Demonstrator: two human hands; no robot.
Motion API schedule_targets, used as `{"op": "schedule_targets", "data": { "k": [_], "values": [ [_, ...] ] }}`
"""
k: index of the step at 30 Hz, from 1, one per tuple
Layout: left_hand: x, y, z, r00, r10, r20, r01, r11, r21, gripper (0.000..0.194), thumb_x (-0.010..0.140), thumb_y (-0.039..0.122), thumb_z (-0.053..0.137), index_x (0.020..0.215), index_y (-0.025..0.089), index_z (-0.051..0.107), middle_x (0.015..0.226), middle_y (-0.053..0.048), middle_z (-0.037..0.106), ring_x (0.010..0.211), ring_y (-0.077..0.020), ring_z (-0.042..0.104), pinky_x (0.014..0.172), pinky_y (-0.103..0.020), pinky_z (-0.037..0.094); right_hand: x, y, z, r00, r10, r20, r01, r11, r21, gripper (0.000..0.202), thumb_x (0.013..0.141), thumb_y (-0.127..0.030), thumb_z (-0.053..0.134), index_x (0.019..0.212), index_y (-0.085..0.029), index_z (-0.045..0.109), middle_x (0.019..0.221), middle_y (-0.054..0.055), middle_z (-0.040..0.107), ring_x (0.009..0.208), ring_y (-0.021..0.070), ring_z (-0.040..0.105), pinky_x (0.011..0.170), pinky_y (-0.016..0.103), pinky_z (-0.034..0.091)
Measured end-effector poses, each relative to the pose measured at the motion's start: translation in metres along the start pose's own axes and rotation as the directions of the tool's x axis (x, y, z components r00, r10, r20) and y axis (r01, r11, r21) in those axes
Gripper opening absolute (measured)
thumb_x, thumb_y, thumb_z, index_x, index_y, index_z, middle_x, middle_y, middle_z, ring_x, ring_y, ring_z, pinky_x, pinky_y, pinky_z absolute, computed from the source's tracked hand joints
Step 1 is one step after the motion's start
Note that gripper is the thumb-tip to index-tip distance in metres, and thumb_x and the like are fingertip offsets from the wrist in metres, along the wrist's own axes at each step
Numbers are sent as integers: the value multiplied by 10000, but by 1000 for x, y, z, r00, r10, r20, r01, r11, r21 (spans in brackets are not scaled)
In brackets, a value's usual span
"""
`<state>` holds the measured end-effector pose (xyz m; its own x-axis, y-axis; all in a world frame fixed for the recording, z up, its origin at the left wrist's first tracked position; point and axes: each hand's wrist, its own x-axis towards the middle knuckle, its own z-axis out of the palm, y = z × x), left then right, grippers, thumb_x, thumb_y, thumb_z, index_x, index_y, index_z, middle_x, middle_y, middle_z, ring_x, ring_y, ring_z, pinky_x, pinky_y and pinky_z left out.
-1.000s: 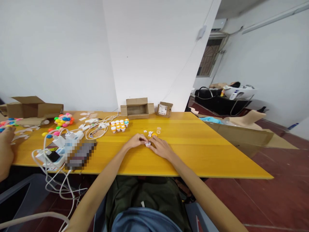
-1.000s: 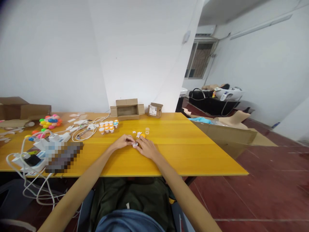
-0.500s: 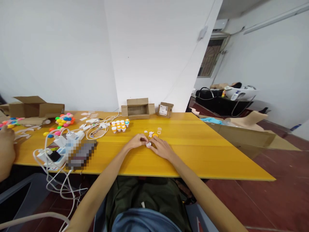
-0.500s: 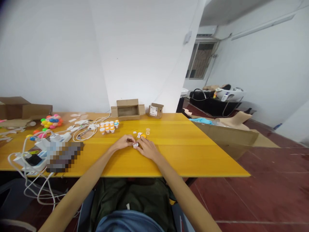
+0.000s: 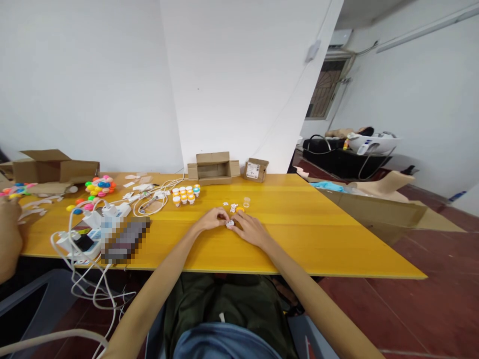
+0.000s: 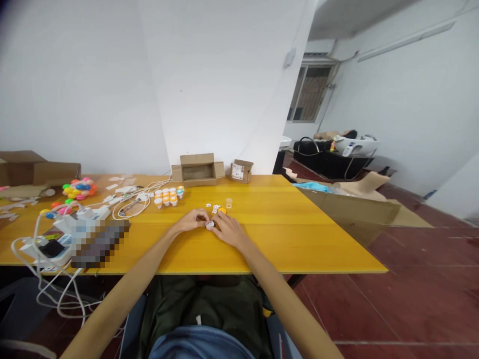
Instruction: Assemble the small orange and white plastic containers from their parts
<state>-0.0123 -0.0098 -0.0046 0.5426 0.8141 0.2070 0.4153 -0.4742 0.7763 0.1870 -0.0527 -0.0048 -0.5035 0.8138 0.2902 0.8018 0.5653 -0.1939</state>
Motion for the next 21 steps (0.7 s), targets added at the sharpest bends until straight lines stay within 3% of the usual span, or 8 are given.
{"op": "schedule_targets", "data": {
  "k": [10,21],
  "values": [
    [0,-2,2,999,45,-22,-43,997,66,103,801,224,683,715,168,685,820,-14,658,785,-139,592,789,-261,488,0,1,1,1000,-11,-9,11,1000,-1,256,995,-446,470,1053,-252,627,1100,63,614,947,205,638,770,304,487],
    [-3,1,1,999,30,-17,-30,999,-14,65,814,234,637,818,172,653,798,-1,646,778,-148,581,785,-279,486,-1,7,5,998,-8,-58,12,997,77,299,955,-498,531,1119,-270,634,1113,56,642,983,211,644,812,317,495]
  ]
}}
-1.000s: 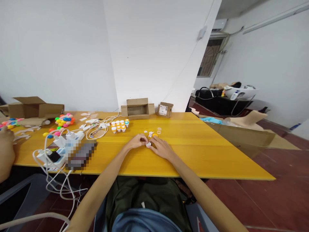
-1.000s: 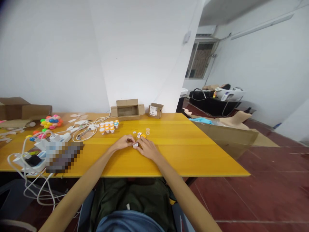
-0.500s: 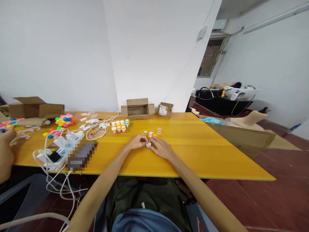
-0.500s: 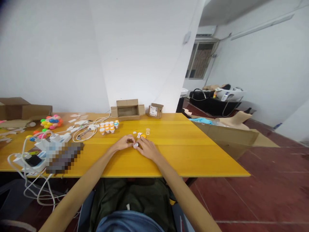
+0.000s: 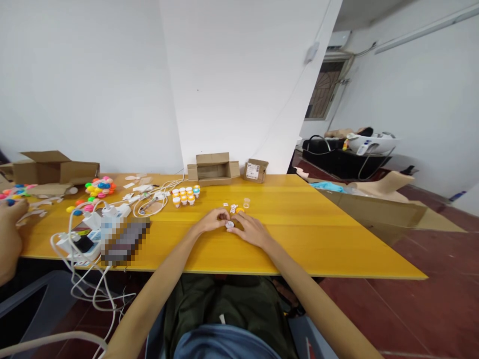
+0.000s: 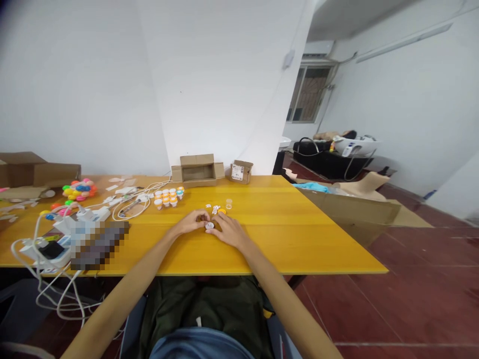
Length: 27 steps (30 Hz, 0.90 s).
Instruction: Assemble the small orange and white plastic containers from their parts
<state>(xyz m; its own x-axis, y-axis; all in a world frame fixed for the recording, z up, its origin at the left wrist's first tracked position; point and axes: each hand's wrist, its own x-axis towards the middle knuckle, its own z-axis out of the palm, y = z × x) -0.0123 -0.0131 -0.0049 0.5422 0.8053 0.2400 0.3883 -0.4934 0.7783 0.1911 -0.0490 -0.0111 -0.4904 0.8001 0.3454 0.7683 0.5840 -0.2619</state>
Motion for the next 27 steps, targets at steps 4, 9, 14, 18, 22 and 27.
{"op": "schedule_targets", "data": {
  "k": [4,9,14,18,22,27],
  "values": [
    [-1,0,0,1000,-5,26,6,1000,-15,148,803,268,661,916,174,647,855,-10,647,820,-161,581,813,-296,485,-1,3,-1,997,43,-66,-39,997,62,253,1001,-372,451,1119,-257,643,1075,54,680,923,190,658,814,304,490],
    [-2,-1,0,999,37,32,-39,997,69,231,761,255,726,971,190,655,992,-37,653,946,-188,586,909,-323,472,4,10,1,991,108,-79,-110,994,-21,283,1000,-277,408,1106,-251,669,1111,82,700,952,211,667,790,300,489],
    [-2,-2,0,997,59,60,-67,988,140,177,753,264,747,896,194,667,988,-28,636,993,-196,582,948,-333,460,13,13,-1,989,149,-6,-148,977,-156,299,1001,-283,412,1164,-256,660,1152,107,699,904,227,684,752,307,491],
    [-2,-2,1,997,60,52,-68,983,173,147,756,256,741,862,193,660,954,-23,622,971,-194,579,936,-332,463,17,9,-7,987,143,80,-124,972,-201,324,1004,-271,399,1188,-243,665,1185,134,675,911,254,692,762,340,499],
    [-2,-2,2,999,50,9,-51,978,200,175,749,288,760,852,197,652,941,-21,618,964,-200,576,919,-330,463,18,8,-7,988,121,99,-98,973,-209,330,1006,-245,388,1161,-229,680,1168,140,674,901,258,695,753,344,501],
    [-2,-3,-1,999,45,8,-46,982,185,304,699,342,823,923,208,668,988,-29,623,1005,-215,573,957,-346,451,18,12,-3,993,108,47,-99,981,-167,286,1004,-275,435,1155,-260,677,1148,116,680,873,229,689,746,320,497]
  ]
}}
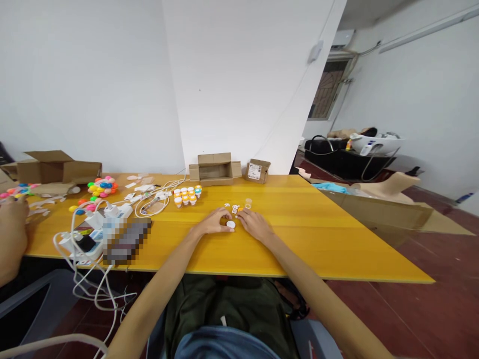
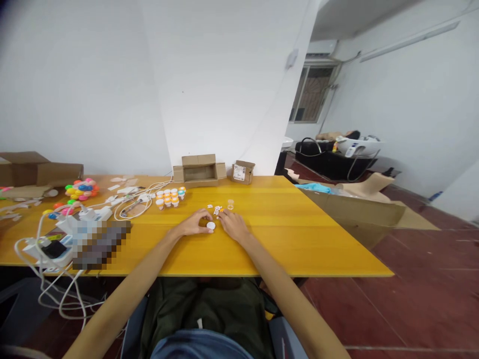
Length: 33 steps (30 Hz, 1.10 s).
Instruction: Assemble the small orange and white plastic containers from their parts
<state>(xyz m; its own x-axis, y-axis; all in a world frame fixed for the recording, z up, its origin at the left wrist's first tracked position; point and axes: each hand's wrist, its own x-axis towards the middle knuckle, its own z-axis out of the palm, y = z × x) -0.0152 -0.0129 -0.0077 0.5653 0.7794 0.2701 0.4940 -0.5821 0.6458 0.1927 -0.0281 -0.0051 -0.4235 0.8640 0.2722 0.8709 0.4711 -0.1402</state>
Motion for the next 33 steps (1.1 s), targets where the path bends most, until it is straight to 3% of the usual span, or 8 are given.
{"op": "schedule_targets", "data": {
  "k": [10,21,28,33],
  "values": [
    [0,1,-1,1000,7,13,-7,1000,3,176,736,289,785,862,207,694,948,-22,627,983,-206,581,961,-339,448,1,5,5,999,-36,-25,37,999,36,275,997,-251,438,1125,-256,682,1135,97,685,858,204,673,749,300,488],
    [0,0,-1,1000,3,-28,-2,999,43,205,751,330,771,898,211,693,951,-32,647,980,-221,592,974,-361,445,-3,1,-2,1000,-2,-8,3,989,149,182,973,-190,479,1030,-236,646,1098,74,701,903,202,669,784,299,467],
    [0,-1,0,999,18,-31,-17,999,40,177,756,299,767,887,209,687,960,-37,650,997,-225,591,974,-360,447,-2,5,5,993,-56,-103,85,950,301,155,959,-180,486,982,-228,631,1012,54,694,912,187,650,815,294,475],
    [0,2,-1,999,14,-35,-13,999,45,149,762,284,760,851,203,673,958,-35,645,1009,-226,589,981,-358,436,-1,1,7,992,-82,-99,114,914,390,150,947,-168,486,948,-221,627,983,49,686,915,186,641,826,298,479]
  ]
}}
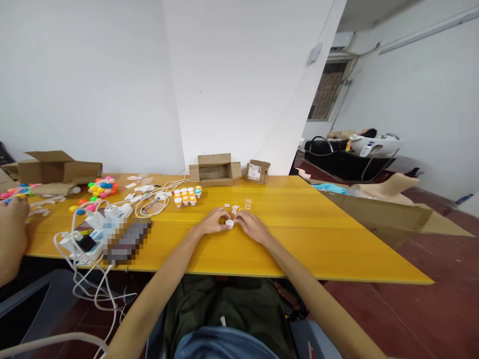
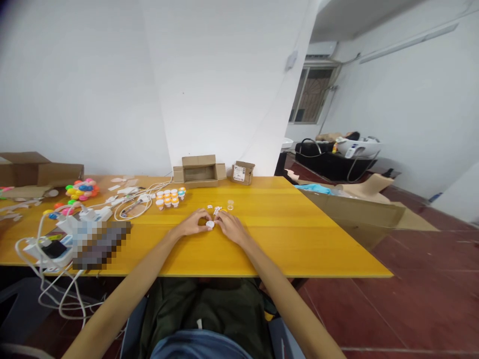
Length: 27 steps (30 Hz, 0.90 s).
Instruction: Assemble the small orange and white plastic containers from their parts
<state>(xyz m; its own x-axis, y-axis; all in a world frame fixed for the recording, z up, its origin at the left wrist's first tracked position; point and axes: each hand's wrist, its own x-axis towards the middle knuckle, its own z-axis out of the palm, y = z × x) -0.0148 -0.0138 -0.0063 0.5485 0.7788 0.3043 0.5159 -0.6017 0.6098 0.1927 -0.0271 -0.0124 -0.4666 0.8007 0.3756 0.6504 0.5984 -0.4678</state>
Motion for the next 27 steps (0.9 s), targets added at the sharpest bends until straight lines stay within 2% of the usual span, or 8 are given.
{"op": "schedule_targets", "data": {
  "k": [7,18,27],
  "values": [
    [0,0,1,1000,-14,8,14,1000,19,154,763,272,753,878,210,673,968,-34,644,1009,-224,586,993,-365,433,1,-4,-2,999,10,36,-11,1000,24,157,946,-164,484,922,-213,631,968,54,679,911,188,638,829,302,477],
    [-1,-4,2,1000,24,3,-24,999,47,196,803,360,730,920,217,663,990,-33,642,1013,-222,581,992,-374,448,2,3,7,993,-117,-25,119,988,98,130,942,-183,525,891,-229,635,925,43,686,856,187,636,760,287,473],
    [0,-10,6,999,43,-16,-42,997,65,188,805,341,726,932,219,663,987,-38,638,998,-224,582,972,-376,455,4,5,10,996,-88,-11,89,993,79,113,930,-185,555,891,-233,650,923,45,685,861,195,633,749,289,462]
  ]
}}
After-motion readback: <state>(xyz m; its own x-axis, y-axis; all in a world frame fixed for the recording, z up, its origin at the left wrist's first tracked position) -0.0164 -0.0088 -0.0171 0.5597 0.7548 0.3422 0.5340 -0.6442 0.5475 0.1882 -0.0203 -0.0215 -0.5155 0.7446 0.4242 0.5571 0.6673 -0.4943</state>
